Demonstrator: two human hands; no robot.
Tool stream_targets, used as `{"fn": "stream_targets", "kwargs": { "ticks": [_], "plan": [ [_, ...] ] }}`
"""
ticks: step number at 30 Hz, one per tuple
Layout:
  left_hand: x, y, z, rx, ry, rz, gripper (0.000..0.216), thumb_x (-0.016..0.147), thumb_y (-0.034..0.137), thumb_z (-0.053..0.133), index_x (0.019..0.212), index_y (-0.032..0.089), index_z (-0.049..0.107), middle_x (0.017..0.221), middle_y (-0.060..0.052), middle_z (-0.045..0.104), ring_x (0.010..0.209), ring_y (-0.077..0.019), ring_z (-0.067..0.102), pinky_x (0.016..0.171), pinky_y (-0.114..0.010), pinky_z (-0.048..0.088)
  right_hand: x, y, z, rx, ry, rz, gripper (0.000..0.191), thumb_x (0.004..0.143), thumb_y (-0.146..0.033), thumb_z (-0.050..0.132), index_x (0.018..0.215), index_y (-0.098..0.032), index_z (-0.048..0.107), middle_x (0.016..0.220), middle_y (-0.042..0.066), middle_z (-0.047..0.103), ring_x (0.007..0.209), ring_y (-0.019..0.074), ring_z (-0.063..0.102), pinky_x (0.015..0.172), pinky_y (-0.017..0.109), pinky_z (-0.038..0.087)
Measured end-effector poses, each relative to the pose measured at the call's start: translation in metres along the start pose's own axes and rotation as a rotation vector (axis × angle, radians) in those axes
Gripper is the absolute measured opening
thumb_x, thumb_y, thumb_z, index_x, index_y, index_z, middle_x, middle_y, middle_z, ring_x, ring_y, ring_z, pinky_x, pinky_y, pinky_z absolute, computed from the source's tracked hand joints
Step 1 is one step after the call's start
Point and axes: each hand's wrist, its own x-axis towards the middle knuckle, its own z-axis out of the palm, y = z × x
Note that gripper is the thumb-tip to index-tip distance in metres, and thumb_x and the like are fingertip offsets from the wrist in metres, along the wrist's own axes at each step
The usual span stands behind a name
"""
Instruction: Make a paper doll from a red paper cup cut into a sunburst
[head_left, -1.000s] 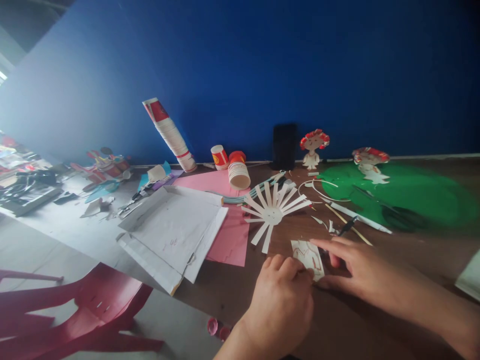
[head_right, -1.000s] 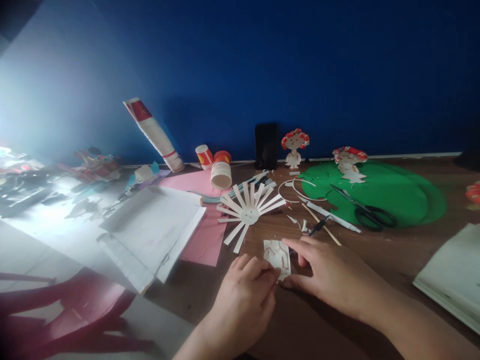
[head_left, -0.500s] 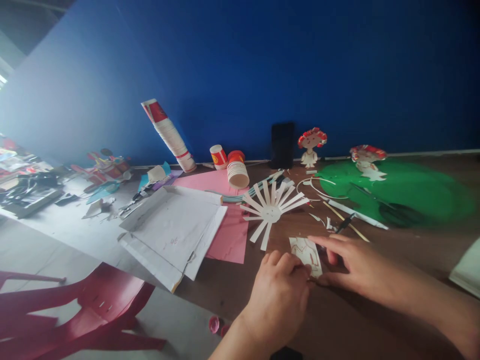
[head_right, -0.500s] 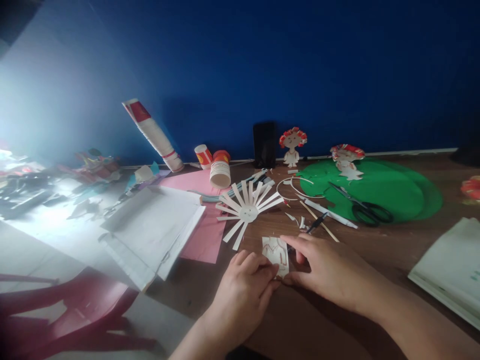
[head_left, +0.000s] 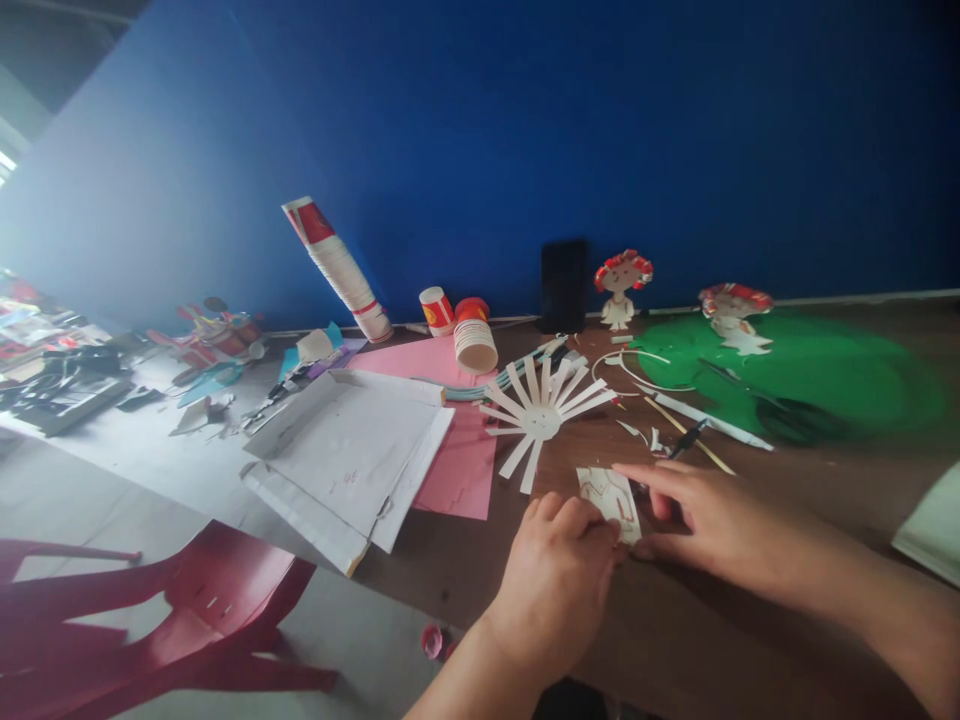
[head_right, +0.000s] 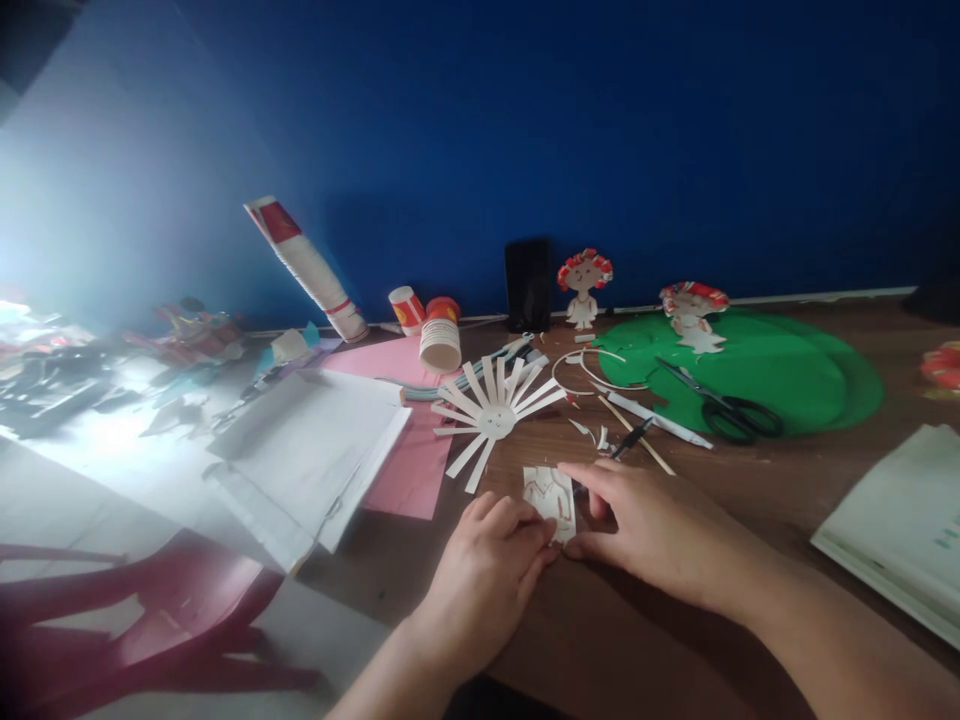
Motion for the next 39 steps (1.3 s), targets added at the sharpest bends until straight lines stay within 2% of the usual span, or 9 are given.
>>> {"fn": "stream_targets", "kwargs": {
  "ticks": [15, 28, 32, 36, 39],
  "plan": [
    [0.002, 0.001, 0.001, 0.018, -0.012, 0.016, 0.014, 0.097, 0.022, 0.053, 0.097, 0.019, 0.067, 0.098, -0.002, 0.066, 0.088, -0.0198, 0.057, 0.081, -0.036, 0.051, 0.0, -0.002, -0.001, -0.022, 0.001, -0.04, 0.06, 0.077, -0.051, 0.073, 0.133, -0.034, 0.059, 0.081, -0.001, 0.068, 0.063, 0.0157, 0.061, 0.055, 0.026, 0.04],
    [0.0, 0.001, 0.005, 0.051, 0.01, 0.04, 0.018, 0.099, 0.022, 0.049, 0.087, 0.02, 0.063, 0.09, 0.0, 0.064, 0.086, -0.0183, 0.056, 0.08, -0.035, 0.047, 0.0, -0.001, 0.001, -0.034, -0.019, -0.036, 0.048, 0.078, -0.05, 0.073, 0.123, -0.034, 0.063, 0.078, -0.003, 0.065, 0.063, 0.0145, 0.06, 0.054, 0.026, 0.038],
    [0.0, 0.001, 0.0, 0.062, -0.025, 0.042, 0.019, 0.099, 0.023, 0.048, 0.086, 0.021, 0.061, 0.089, 0.0, 0.063, 0.087, -0.0186, 0.056, 0.08, -0.036, 0.046, 0.0, -0.004, -0.002, 0.02, -0.048, -0.006, 0.055, 0.076, -0.05, 0.075, 0.127, -0.034, 0.062, 0.078, -0.003, 0.065, 0.063, 0.0136, 0.058, 0.055, 0.025, 0.039],
    [-0.001, 0.005, -0.01, 0.068, -0.092, 0.019, 0.014, 0.097, 0.022, 0.049, 0.096, 0.022, 0.063, 0.095, 0.0, 0.064, 0.092, -0.0198, 0.055, 0.082, -0.038, 0.045, -0.002, -0.006, -0.011, 0.125, -0.123, 0.041, 0.057, 0.079, -0.045, 0.072, 0.133, -0.032, 0.06, 0.077, -0.004, 0.065, 0.057, 0.0111, 0.053, 0.052, 0.024, 0.039],
    [-0.001, 0.009, -0.017, 0.075, -0.145, -0.007, 0.019, 0.093, 0.021, 0.051, 0.108, 0.024, 0.063, 0.1, -0.001, 0.064, 0.095, -0.0213, 0.054, 0.085, -0.04, 0.045, -0.004, -0.008, -0.019, 0.145, -0.086, 0.071, 0.053, 0.084, -0.044, 0.064, 0.135, -0.03, 0.061, 0.077, -0.001, 0.066, 0.056, 0.0111, 0.052, 0.051, 0.024, 0.04]
  ]
}}
